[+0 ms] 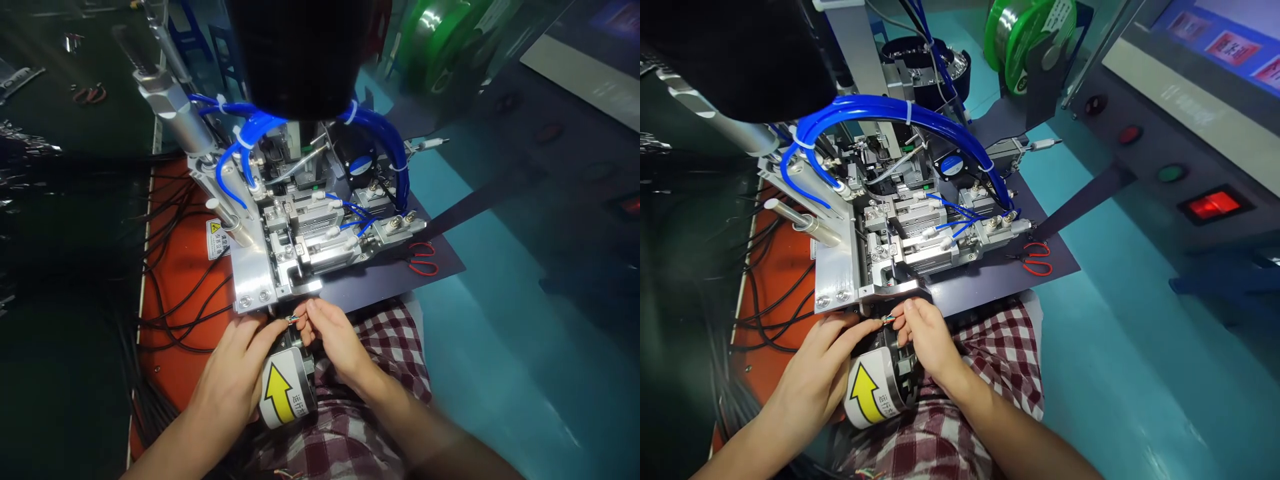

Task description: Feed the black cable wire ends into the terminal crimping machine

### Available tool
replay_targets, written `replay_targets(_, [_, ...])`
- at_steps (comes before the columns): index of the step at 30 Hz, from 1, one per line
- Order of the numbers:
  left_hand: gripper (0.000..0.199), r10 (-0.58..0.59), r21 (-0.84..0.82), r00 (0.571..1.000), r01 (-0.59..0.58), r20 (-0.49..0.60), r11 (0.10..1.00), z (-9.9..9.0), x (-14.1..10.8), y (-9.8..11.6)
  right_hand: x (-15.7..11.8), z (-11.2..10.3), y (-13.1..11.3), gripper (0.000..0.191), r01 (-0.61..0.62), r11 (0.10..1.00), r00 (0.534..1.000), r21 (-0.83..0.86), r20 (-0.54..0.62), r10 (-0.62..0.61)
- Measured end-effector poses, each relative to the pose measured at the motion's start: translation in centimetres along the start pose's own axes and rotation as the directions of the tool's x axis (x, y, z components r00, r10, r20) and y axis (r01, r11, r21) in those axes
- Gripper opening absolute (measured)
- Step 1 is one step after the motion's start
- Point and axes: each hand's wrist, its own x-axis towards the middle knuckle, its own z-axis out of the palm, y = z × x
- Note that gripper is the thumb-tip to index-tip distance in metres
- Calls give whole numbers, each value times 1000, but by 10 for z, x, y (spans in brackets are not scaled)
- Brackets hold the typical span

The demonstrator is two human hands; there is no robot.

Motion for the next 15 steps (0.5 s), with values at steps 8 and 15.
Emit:
replay_targets(8, [36,-69,0,996,69,-51,998,-13,-21,-2,-2,0,1,41,20,1000,999,-17,-26,-20])
replay_targets(15, [53,-193,313,978,208,-77,927,-12,-62,-6,-7,-12,6,37,36,998,998,-42,-49,-38])
